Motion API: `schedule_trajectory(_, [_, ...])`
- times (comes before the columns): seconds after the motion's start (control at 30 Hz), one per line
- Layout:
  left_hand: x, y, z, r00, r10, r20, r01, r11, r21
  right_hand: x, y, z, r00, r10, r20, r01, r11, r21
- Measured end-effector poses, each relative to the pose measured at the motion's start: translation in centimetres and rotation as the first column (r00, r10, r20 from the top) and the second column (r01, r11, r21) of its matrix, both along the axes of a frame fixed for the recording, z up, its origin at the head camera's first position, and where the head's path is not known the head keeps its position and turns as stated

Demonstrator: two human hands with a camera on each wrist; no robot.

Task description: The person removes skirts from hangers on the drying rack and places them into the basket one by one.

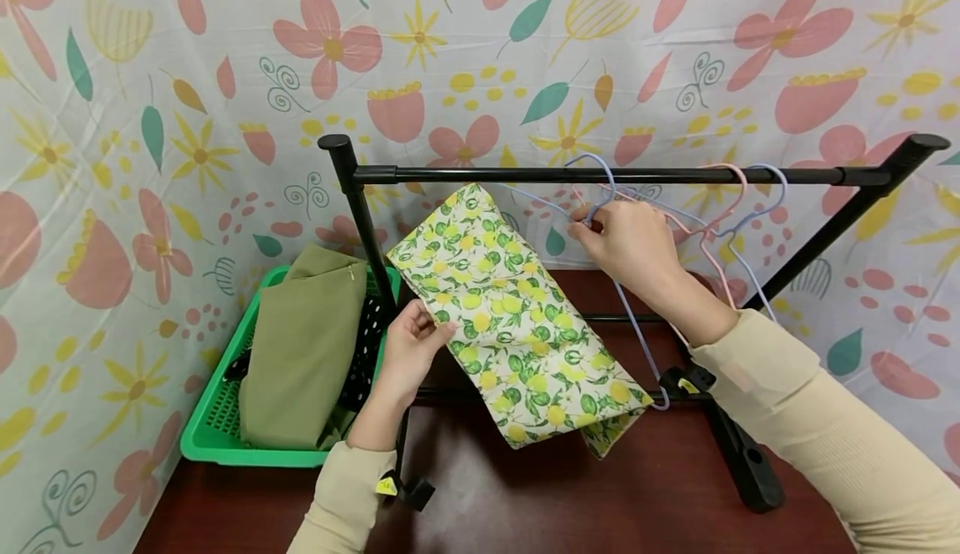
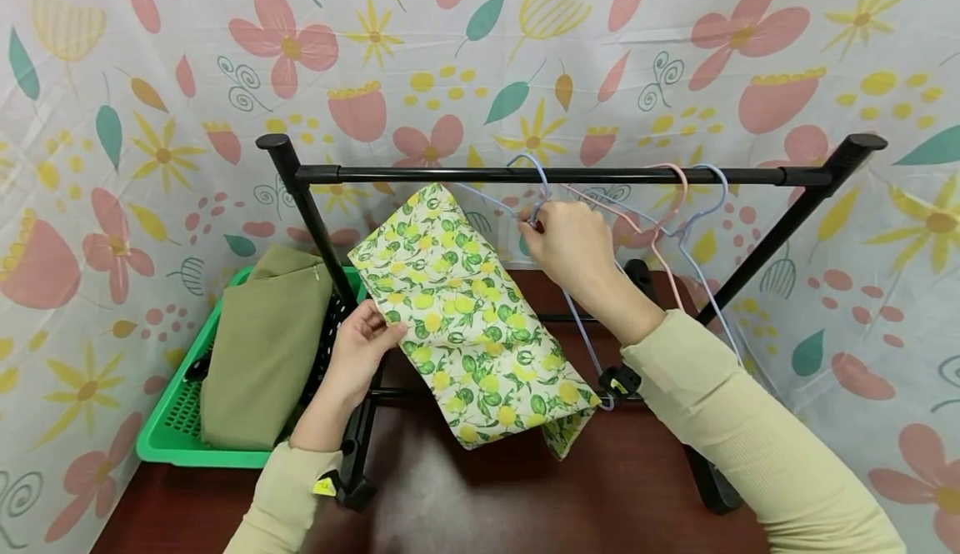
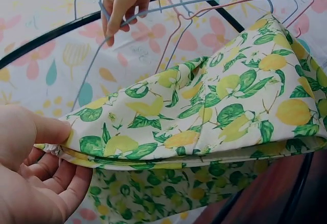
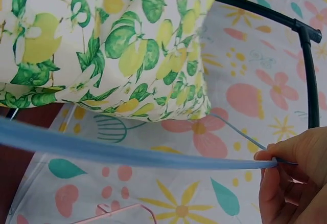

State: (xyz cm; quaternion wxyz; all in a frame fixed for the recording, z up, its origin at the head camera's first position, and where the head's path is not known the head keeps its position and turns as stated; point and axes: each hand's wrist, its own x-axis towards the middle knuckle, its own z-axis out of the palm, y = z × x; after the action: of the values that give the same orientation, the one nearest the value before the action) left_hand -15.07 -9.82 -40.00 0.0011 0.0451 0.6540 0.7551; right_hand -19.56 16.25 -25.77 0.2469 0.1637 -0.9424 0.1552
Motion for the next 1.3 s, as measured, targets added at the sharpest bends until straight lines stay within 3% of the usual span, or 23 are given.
schedule_trajectory(0.33, [0.0,-0.3,2.5,0.997,0.012,-0.075,-0.022,0.991,-0.135,-0.2,0.4,-0.2,1.0,-0.021,0.004,0.021,1.0,0.002])
schedule_trajectory(0.63, [0.4,-1.0,3.8,0.988,-0.009,-0.152,-0.021,0.981,-0.192,-0.2,0.6,-0.3,1.0,-0.016,-0.003,0.016,1.0,0.019])
schedule_trajectory(0.93, [0.5,-1.9,4.0,0.969,-0.016,-0.246,-0.042,0.973,-0.228,-0.2,0.7,-0.2,0.999,-0.044,-0.026,0.044,0.999,0.008])
schedule_trajectory(1.17, [0.5,-2.7,4.3,0.968,0.004,-0.252,-0.073,0.961,-0.266,-0.3,0.7,-0.2,0.997,-0.043,-0.057,0.044,0.999,0.018])
schedule_trajectory(1.3, [0.5,-3.3,4.5,0.973,0.038,-0.228,-0.097,0.962,-0.256,-0.4,1.1,-0.4,0.998,-0.051,-0.026,0.052,0.998,0.027])
